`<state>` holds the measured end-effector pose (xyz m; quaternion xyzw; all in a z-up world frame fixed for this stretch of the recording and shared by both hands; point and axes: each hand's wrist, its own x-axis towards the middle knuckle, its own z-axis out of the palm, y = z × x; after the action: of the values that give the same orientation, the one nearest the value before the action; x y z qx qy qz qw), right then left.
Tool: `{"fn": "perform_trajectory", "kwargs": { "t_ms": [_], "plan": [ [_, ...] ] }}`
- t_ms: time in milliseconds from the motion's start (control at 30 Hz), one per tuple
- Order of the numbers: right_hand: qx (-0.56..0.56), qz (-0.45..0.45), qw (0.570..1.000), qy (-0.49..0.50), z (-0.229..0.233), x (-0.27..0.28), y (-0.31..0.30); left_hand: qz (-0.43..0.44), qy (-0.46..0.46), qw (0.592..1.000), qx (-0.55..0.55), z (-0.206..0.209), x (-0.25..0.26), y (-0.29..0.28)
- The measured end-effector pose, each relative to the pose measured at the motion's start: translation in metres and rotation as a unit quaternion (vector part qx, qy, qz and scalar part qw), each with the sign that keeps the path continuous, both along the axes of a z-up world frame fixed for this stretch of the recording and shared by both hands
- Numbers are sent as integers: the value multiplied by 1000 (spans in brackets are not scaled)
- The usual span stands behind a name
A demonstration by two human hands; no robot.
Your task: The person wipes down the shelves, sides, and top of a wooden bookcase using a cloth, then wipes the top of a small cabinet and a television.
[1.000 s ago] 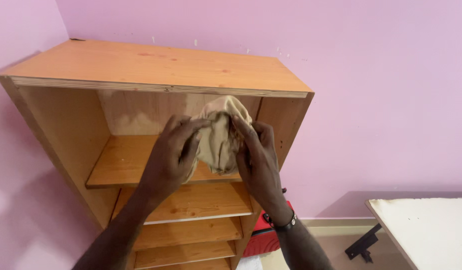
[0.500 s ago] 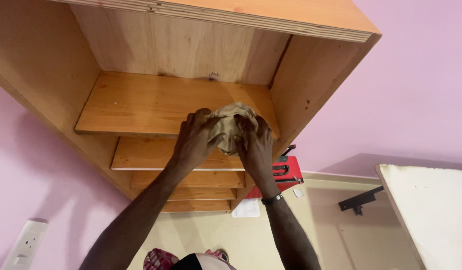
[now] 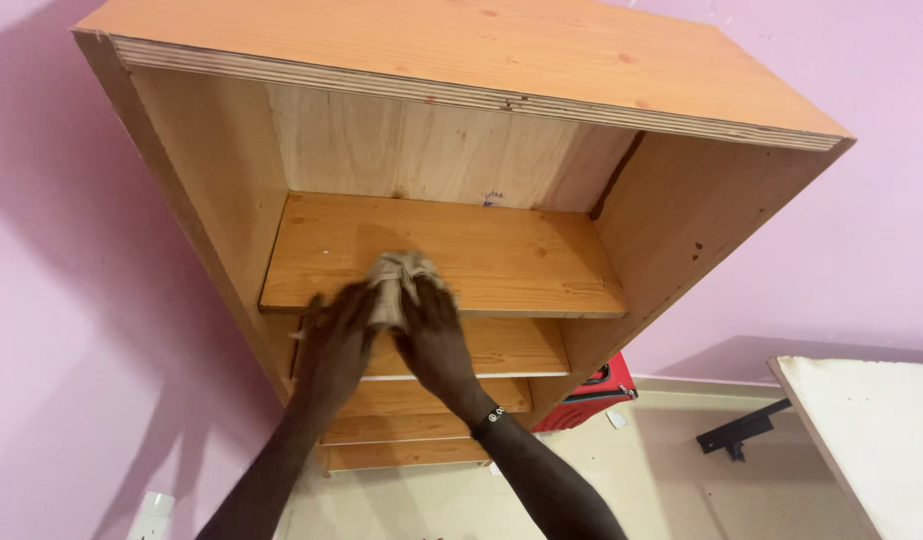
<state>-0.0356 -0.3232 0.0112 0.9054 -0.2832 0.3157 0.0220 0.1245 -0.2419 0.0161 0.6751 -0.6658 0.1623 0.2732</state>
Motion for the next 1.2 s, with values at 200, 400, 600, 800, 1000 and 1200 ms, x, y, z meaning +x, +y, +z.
{"fn": "perform_trajectory", "kwargs": {
  "t_ms": [200,400,600,800,1000,1200],
  "plan": [
    [26,49,998,-12,10,57,23,85,-35,994,54,0,43,30],
    [-3,34,999,-29,7,8,-1,72,-82,994,11,-1,-1,-5],
    [-7,-39,999,-27,1,-112,-50,-52,-52,997,21,2,-103,-74],
    [13,-142,989,-33,1,-230,-106,-164,-24,986,-29,-5,-210,-168],
    [-53,-196,977,-71,-2,-232,-116,-203,2,979,-8,-8,-226,-207],
    [3,-100,994,-52,7,-160,-75,-124,37,992,3,-10,-155,-139]
  ]
}}
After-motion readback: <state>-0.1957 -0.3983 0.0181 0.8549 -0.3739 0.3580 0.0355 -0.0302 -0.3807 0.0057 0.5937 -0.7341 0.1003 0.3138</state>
